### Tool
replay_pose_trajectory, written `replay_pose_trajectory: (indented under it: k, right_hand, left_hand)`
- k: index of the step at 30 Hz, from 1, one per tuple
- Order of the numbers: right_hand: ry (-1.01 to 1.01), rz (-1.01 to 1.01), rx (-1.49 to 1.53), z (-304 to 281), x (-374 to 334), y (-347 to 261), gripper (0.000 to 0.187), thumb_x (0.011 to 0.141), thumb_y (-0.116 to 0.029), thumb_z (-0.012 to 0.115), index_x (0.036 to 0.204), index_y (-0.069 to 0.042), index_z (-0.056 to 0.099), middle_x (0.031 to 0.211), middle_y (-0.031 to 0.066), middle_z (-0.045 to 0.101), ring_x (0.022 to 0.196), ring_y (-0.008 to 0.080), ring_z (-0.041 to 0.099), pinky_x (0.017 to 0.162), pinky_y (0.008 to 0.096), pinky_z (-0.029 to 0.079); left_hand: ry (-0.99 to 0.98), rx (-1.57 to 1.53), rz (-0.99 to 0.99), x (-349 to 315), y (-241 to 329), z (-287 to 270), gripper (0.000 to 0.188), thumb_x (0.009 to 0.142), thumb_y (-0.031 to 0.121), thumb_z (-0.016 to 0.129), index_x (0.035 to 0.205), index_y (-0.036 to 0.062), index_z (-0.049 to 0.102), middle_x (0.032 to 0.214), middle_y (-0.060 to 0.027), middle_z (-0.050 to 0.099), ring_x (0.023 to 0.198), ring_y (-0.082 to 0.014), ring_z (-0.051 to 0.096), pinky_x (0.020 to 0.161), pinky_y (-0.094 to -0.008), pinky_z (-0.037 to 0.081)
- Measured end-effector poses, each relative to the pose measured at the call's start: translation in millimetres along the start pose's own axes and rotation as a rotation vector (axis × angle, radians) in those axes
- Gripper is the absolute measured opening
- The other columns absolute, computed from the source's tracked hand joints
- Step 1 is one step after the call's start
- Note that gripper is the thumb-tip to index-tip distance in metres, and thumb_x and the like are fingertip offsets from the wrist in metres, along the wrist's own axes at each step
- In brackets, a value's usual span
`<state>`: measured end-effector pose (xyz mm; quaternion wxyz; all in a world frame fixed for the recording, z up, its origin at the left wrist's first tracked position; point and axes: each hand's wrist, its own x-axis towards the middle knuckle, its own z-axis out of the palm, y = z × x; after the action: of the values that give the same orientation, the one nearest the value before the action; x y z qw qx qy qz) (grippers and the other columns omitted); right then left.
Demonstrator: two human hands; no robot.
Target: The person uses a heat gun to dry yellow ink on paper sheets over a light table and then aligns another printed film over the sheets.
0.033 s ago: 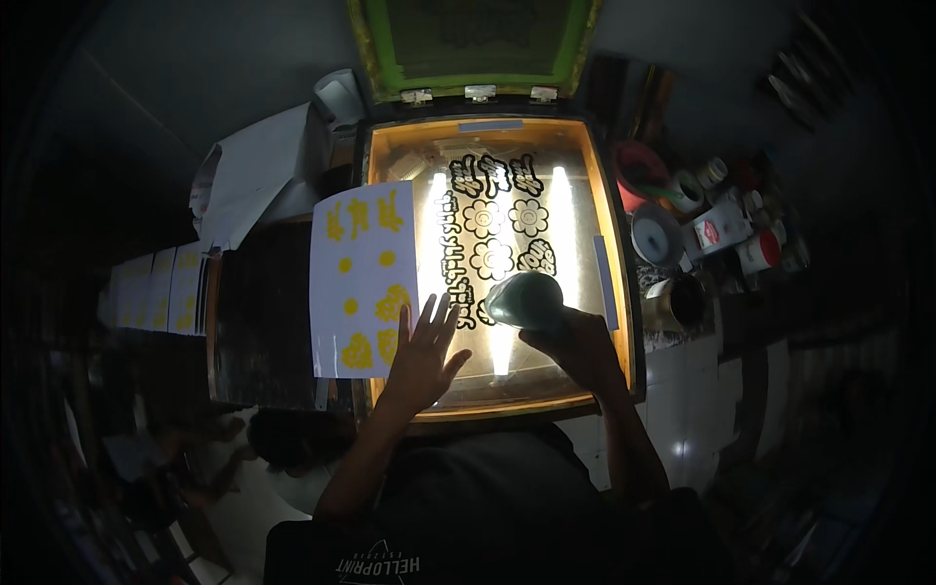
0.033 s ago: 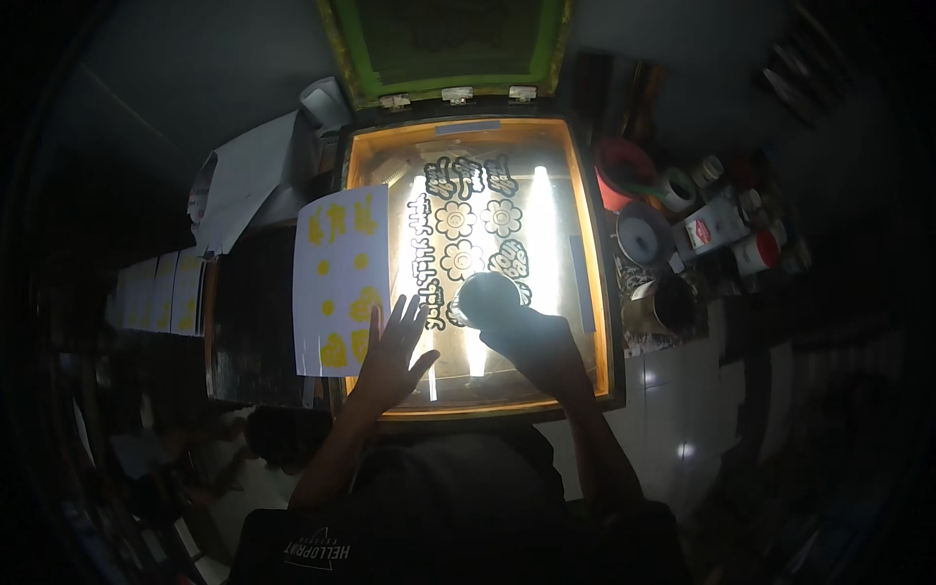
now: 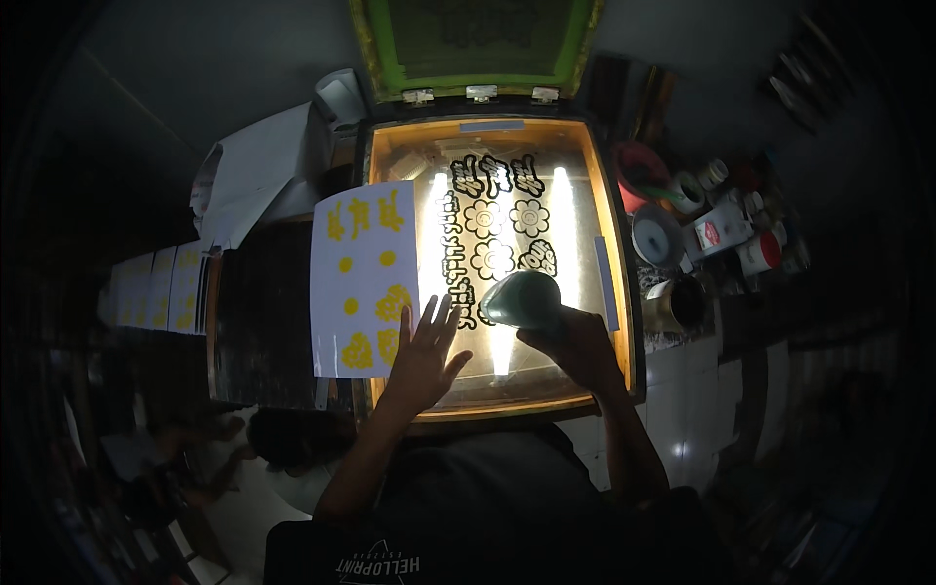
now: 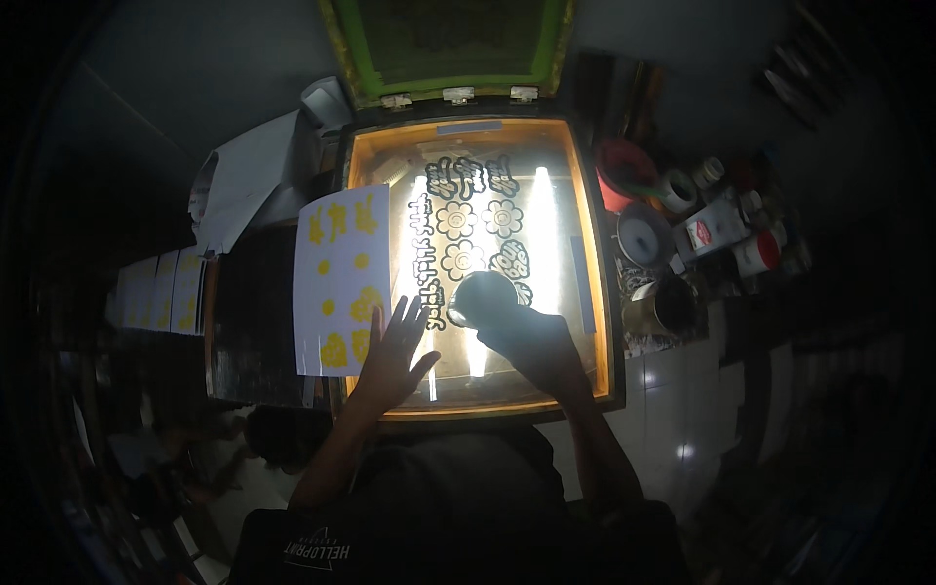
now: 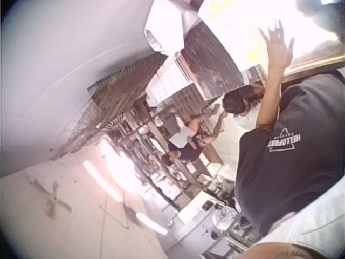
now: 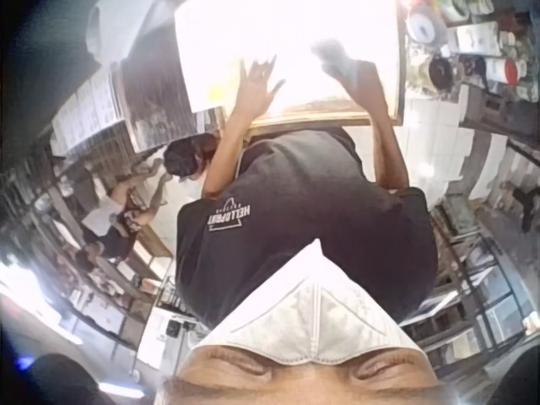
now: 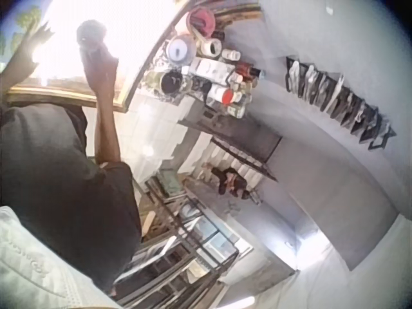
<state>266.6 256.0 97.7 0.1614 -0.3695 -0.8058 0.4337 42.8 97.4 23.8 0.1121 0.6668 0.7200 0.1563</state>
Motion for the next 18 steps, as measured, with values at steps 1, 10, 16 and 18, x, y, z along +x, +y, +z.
replay_pose_trajectory:
  k: [1, 10, 16, 18]
  right_hand:
    - [0.007, -0.001, 0.014, 3.1, 2.6, -0.7, 0.036, 0.086, -0.029, 0.085, 0.11, -0.004, 0.076, 0.088, 0.0141, 0.077, 0.084, 0.0243, 0.077, 0.075, 0.0371, 0.058]
    - [0.135, -0.14, 0.063, 17.3, 27.4, 5.1, 0.034, 0.089, -0.03, 0.084, 0.107, -0.003, 0.075, 0.082, 0.0111, 0.076, 0.077, 0.0205, 0.075, 0.071, 0.0356, 0.057]
    - [0.333, 0.044, 0.09, -11.2, 16.8, 1.9, 0.031, 0.088, -0.028, 0.083, 0.1, -0.001, 0.074, 0.071, 0.0063, 0.069, 0.065, 0.0119, 0.066, 0.062, 0.0316, 0.051]
    - [0.345, 0.134, 0.163, -22.6, 5.7, 14.2, 0.029, 0.089, -0.025, 0.082, 0.1, 0.0, 0.074, 0.07, 0.006, 0.068, 0.063, 0.0118, 0.064, 0.061, 0.0312, 0.05]
  left_hand:
    - [-0.012, 0.013, -0.003, -0.5, 1.9, -0.8, 0.073, 0.105, 0.046, 0.055, 0.159, 0.001, 0.036, 0.168, -0.0175, 0.032, 0.16, -0.0304, 0.019, 0.128, -0.0626, 0.006]
    - [-0.09, -0.004, 0.012, 1.1, 15.3, 0.0, 0.074, 0.105, 0.05, 0.053, 0.161, 0.0035, 0.036, 0.17, -0.0145, 0.029, 0.161, -0.0276, 0.018, 0.129, -0.0596, 0.005]
    - [-0.069, 0.05, 0.051, 14.3, 14.1, 3.1, 0.074, 0.107, 0.051, 0.048, 0.162, 0.0048, 0.032, 0.171, -0.0158, 0.027, 0.16, -0.0313, 0.021, 0.129, -0.0589, 0.008]
    - [-0.063, 0.076, 0.048, 19.8, 13.8, 3.2, 0.074, 0.107, 0.051, 0.048, 0.162, 0.0048, 0.033, 0.171, -0.0159, 0.028, 0.16, -0.0321, 0.022, 0.129, -0.0583, 0.009]
